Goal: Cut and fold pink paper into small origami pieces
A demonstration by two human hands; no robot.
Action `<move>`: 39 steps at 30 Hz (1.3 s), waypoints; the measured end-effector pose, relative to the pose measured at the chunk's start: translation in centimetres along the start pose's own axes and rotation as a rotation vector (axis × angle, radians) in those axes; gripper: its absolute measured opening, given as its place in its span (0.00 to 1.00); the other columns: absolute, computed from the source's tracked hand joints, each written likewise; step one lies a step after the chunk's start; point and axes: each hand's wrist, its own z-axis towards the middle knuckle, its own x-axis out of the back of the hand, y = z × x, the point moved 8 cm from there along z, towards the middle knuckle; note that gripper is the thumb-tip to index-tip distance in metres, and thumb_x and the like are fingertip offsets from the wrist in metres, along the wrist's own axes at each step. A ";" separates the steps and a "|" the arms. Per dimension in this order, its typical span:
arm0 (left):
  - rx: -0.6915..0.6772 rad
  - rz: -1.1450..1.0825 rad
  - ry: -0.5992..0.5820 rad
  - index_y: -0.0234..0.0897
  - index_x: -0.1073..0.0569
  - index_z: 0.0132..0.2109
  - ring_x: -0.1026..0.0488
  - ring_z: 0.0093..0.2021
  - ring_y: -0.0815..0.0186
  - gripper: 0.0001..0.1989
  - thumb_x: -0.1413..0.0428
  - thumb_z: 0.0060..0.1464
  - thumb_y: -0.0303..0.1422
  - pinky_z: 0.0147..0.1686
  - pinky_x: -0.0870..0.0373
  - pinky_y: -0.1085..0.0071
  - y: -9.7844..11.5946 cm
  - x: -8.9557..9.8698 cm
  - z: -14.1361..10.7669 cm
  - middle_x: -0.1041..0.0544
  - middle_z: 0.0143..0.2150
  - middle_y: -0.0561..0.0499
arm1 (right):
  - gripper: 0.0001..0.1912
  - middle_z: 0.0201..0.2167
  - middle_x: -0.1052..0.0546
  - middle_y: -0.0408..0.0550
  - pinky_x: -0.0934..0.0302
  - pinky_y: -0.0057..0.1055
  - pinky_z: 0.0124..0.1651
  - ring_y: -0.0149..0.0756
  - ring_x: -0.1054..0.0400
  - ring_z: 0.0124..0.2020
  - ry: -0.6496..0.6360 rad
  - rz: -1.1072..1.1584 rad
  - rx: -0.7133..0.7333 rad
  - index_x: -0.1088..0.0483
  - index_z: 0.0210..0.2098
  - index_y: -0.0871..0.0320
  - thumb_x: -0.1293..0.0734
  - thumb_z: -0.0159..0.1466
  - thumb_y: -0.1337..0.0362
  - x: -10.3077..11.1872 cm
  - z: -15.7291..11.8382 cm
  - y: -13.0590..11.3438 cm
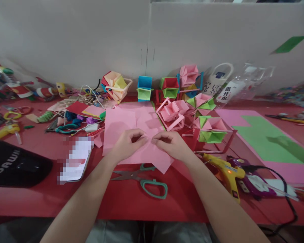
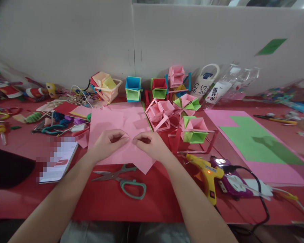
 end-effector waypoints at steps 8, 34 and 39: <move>-0.014 0.032 0.116 0.37 0.22 0.34 0.26 0.35 0.63 0.10 0.41 0.57 0.39 0.37 0.30 0.69 -0.3 1.8 0.1 0.20 0.33 0.50 | 0.07 0.25 0.22 0.45 0.39 0.30 0.33 0.33 0.32 0.28 0.035 0.004 0.012 0.24 0.26 0.58 0.32 0.56 0.63 0.1 0.1 0.1; 0.056 -0.006 0.393 0.35 0.21 0.32 0.24 0.31 0.64 0.12 0.35 0.46 0.40 0.34 0.28 0.69 -2.5 9.2 -0.4 0.20 0.29 0.50 | 0.07 0.23 0.24 0.46 0.39 0.30 0.31 0.34 0.33 0.27 0.061 -0.032 -0.075 0.25 0.25 0.60 0.34 0.53 0.63 1.4 0.2 1.7; 0.034 -0.027 0.515 0.36 0.22 0.33 0.26 0.30 0.67 0.09 0.35 0.46 0.36 0.33 0.31 0.73 -3.5 10.8 -0.7 0.21 0.28 0.52 | 0.06 0.23 0.25 0.45 0.39 0.31 0.32 0.33 0.33 0.27 0.111 -0.011 -0.093 0.26 0.24 0.60 0.32 0.54 0.63 2.4 0.3 2.2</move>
